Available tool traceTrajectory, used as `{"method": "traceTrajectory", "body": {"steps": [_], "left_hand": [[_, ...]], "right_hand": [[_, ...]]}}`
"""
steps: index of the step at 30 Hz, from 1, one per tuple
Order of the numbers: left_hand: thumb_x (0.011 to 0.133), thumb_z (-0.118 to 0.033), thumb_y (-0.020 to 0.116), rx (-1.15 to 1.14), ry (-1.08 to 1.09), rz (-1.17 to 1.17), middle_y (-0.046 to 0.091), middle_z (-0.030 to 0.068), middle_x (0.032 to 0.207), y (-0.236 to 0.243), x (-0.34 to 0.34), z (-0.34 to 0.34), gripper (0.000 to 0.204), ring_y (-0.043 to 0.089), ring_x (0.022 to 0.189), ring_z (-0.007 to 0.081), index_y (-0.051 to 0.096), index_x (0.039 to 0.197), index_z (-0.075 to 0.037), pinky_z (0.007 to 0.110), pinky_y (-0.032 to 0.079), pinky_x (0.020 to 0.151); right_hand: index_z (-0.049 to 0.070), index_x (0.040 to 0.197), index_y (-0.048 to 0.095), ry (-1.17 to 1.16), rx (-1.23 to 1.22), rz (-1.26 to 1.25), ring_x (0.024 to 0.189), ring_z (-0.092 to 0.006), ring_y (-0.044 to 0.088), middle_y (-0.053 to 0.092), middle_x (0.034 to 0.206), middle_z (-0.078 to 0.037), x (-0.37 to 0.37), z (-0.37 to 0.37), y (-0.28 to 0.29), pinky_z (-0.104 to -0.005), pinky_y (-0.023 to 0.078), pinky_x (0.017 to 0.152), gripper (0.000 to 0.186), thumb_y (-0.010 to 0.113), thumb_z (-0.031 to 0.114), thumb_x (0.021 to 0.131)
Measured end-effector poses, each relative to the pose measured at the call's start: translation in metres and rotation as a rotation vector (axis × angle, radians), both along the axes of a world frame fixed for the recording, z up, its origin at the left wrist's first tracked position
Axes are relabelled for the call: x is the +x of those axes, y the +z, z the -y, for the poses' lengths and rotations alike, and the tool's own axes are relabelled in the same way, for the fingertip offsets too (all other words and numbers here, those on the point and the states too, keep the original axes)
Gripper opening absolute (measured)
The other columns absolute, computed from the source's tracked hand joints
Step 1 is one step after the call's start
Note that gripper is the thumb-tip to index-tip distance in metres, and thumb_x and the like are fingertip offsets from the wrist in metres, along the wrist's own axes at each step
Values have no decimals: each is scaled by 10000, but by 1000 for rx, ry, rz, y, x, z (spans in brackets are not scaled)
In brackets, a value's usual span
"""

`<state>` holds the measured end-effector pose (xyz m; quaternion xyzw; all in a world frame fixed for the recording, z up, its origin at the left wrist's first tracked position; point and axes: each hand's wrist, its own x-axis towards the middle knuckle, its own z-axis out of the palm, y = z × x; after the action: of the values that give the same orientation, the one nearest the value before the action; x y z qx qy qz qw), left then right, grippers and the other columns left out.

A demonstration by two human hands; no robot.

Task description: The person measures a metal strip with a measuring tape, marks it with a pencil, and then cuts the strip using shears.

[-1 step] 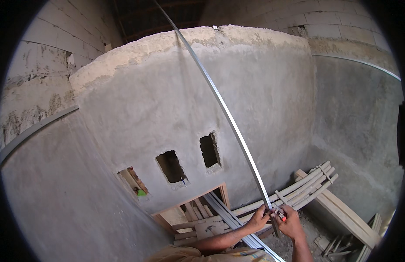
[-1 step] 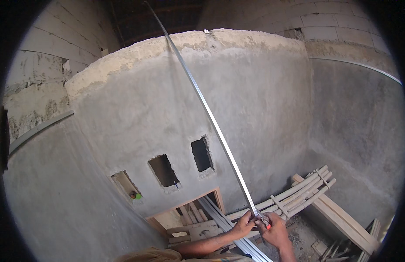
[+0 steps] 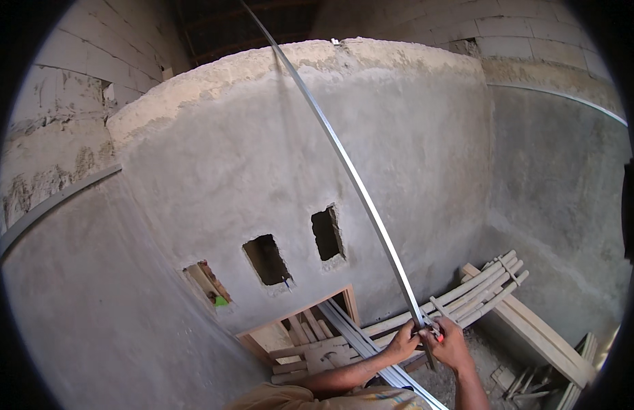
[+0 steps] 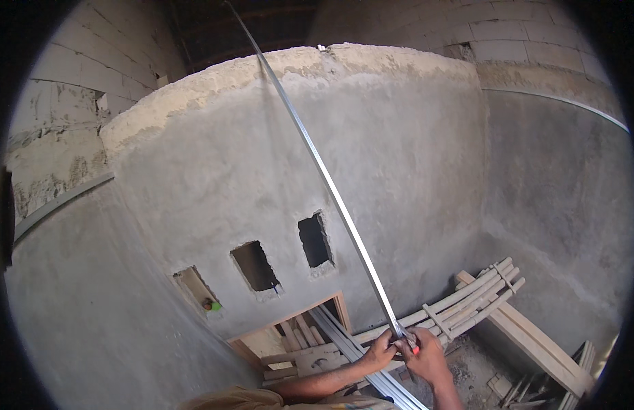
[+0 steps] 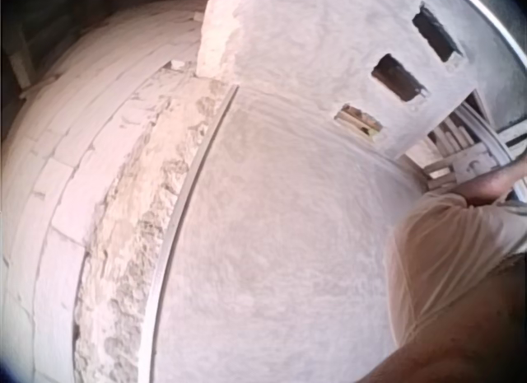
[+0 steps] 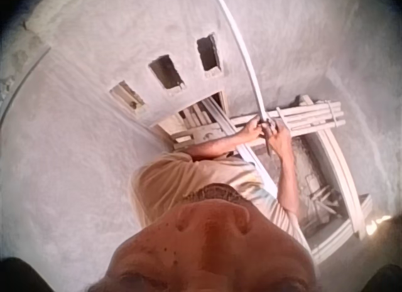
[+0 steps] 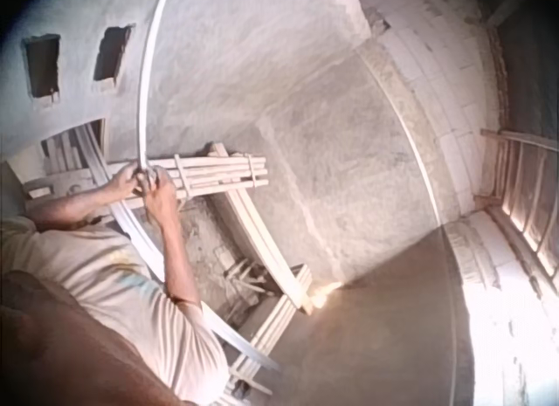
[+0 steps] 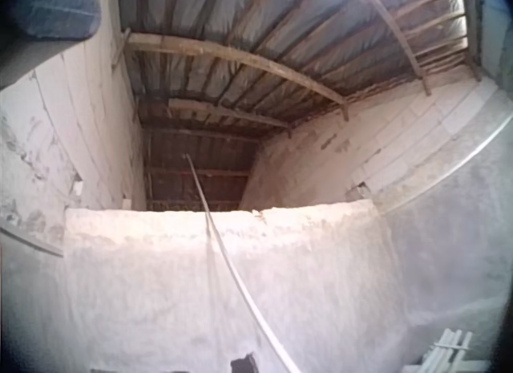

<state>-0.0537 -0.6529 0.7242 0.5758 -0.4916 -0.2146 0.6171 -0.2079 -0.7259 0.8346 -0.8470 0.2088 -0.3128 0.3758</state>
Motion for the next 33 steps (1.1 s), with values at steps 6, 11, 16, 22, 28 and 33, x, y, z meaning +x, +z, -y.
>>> {"method": "traceTrajectory", "body": {"steps": [6, 11, 16, 22, 28, 33], "left_hand": [[933, -71, 672, 191, -49, -343, 576, 99, 1193, -8, 8, -2, 509, 633, 1031, 215, 423, 1376, -57, 325, 578, 754], [897, -227, 770, 174, 170, -263, 589, 83, 1014, -83, 33, -12, 513, 618, 822, 176, 499, 1286, -29, 329, 531, 635], [904, -191, 736, 241, 335, -141, 587, 99, 937, -110, 42, -37, 395, 647, 823, 197, 511, 1182, -23, 322, 539, 624], [823, -216, 809, 346, 505, -4, 665, 145, 962, -125, 48, -73, 434, 660, 936, 304, 593, 1146, -21, 410, 519, 860], [863, -135, 739, 253, 758, 37, 698, 183, 1001, -175, 84, -94, 382, 682, 920, 333, 580, 1194, -28, 445, 547, 813], [862, -178, 736, 375, 755, -28, 690, 195, 1018, -176, 99, -115, 393, 662, 899, 378, 595, 1203, -42, 461, 527, 780]], "right_hand": [[-17, 1171, 654, 102, -70, 47, 971, -420, 684, 699, 1015, -241, 59, 15, 7, -448, 539, 851, 480, 796, 314, 854], [-10, 1241, 638, 178, -11, 94, 1035, -405, 684, 705, 1083, -245, 129, 14, 29, -440, 536, 896, 533, 795, 332, 863], [-1, 1269, 633, 203, 73, 68, 1030, -377, 694, 711, 1111, -233, 191, 34, 26, -415, 526, 924, 546, 786, 349, 880], [-7, 1134, 662, 380, 344, 31, 847, -189, 606, 686, 953, -95, 245, 23, 24, -355, 510, 798, 438, 792, 329, 885], [11, 1036, 666, 491, 492, 26, 770, -123, 547, 623, 873, -23, 274, -8, 30, -300, 476, 703, 316, 789, 265, 893], [26, 1024, 660, 429, 601, 139, 778, -96, 534, 615, 864, 1, 281, -14, 19, -279, 463, 692, 254, 776, 216, 904]]}}
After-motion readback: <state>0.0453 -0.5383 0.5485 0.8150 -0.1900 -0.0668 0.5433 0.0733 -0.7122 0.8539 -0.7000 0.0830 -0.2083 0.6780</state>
